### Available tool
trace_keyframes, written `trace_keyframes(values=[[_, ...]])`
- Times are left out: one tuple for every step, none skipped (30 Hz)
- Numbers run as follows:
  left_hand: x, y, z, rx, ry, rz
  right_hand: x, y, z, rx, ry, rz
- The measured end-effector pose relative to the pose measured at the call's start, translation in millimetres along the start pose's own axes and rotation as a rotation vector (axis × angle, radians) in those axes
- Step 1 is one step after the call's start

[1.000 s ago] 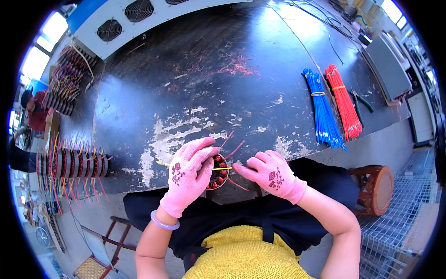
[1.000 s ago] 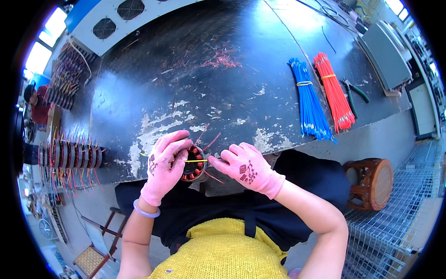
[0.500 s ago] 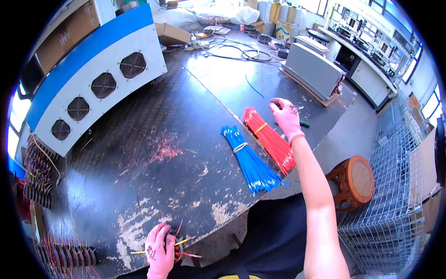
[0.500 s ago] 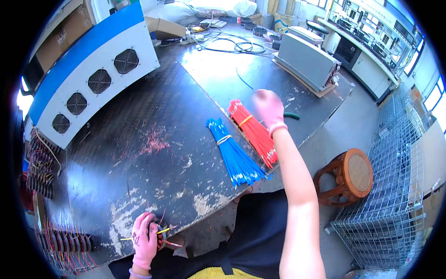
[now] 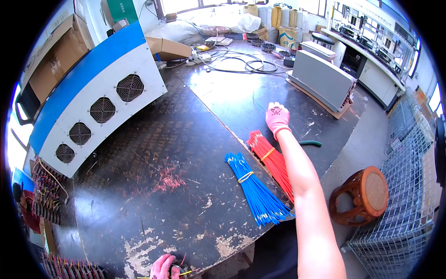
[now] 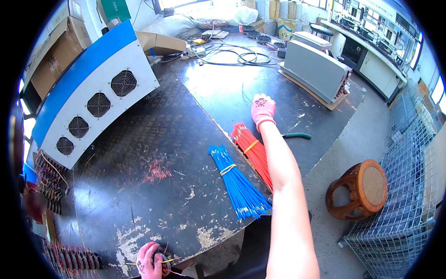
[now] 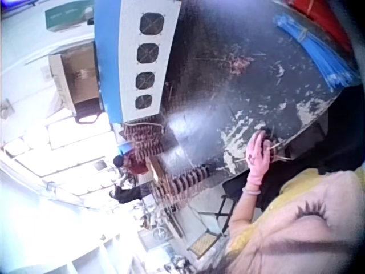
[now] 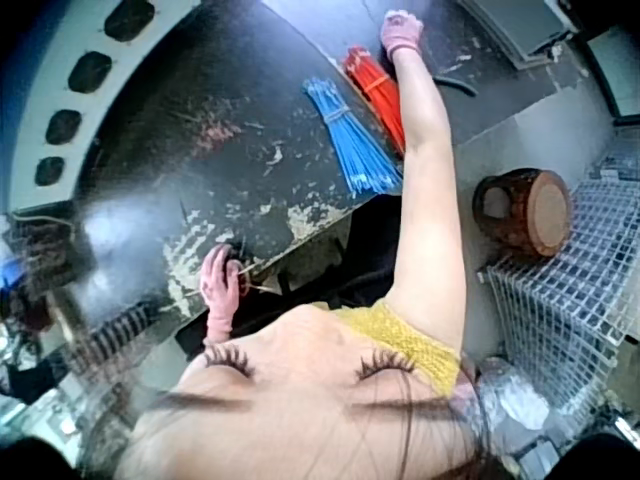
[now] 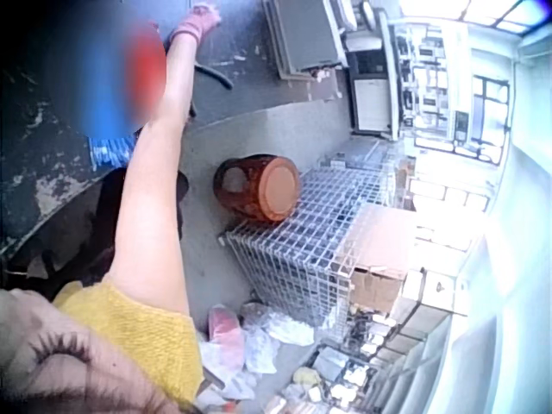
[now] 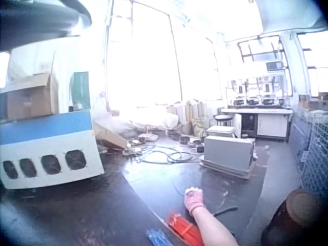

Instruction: The person is assembling motor components by inserting wires into a stator and using pliers to trim them. They handle wire bundles and move completed assemblies into a stack on the workbench.

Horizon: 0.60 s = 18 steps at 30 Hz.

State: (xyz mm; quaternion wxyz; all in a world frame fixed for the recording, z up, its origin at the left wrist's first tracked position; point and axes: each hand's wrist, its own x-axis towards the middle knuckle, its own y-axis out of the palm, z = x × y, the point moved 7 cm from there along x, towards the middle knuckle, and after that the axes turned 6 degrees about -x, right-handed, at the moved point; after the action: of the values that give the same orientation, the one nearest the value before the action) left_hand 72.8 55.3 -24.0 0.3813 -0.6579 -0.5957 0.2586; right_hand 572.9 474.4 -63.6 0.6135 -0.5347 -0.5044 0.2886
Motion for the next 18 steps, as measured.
trace_keyframes(values=[[-4, -1, 0, -0.001, -0.001, -0.007, -19, -35, 7, 0.203, -0.039, -0.187], [-4, -1, 0, -0.03, -0.012, 0.009, -39, -67, 12, 0.447, -0.135, -0.217], [-5, -2, -2, -0.031, 0.005, -0.027, -61, -103, 16, 0.692, -0.233, -0.246], [-7, -5, -5, -0.029, 0.019, -0.065, -95, -140, 25, 0.857, -0.388, -0.28], [-13, -9, -6, 0.027, 0.065, -0.112, -134, -173, 37, 1.054, -0.478, -0.188], [-20, -16, -15, 0.106, 0.165, -0.172, -179, -201, 49, 1.186, -0.568, -0.028], [-17, -28, -44, 0.238, 0.306, -0.357, -224, -229, 59, 1.319, -0.724, 0.13], [-8, -36, -80, 0.371, 0.444, -0.532, -269, -256, 65, 1.339, -0.971, 0.114], [-4, -37, -99, 0.416, 0.507, -0.584, -304, -273, 68, 1.398, -1.081, 0.166], [3, -36, -120, 0.46, 0.579, -0.522, -335, -280, 67, 1.436, -1.109, 0.255], [10, -34, -139, 0.489, 0.649, -0.459, -355, -287, 66, 1.454, -1.118, 0.314], [20, -28, -155, 0.504, 0.725, -0.289, -368, -288, 63, 1.416, -1.104, 0.317], [22, -28, -160, 0.438, 0.764, -0.242, -374, -287, 61, 1.418, -1.064, 0.338], [22, -27, -161, 0.373, 0.802, -0.204, -378, -286, 60, 1.414, -1.032, 0.354], [18, -32, -165, 0.344, 0.824, -0.275, -382, -283, 60, 1.431, -0.98, 0.462], [10, -38, -164, 0.317, 0.809, -0.364, -385, -281, 60, 1.444, -0.926, 0.541], [1, -46, -162, 0.244, 0.786, -0.441, -387, -282, 60, 1.465, -0.927, 0.55], [-7, -55, -160, 0.17, 0.763, -0.516, -390, -281, 61, 1.485, -0.927, 0.56]])
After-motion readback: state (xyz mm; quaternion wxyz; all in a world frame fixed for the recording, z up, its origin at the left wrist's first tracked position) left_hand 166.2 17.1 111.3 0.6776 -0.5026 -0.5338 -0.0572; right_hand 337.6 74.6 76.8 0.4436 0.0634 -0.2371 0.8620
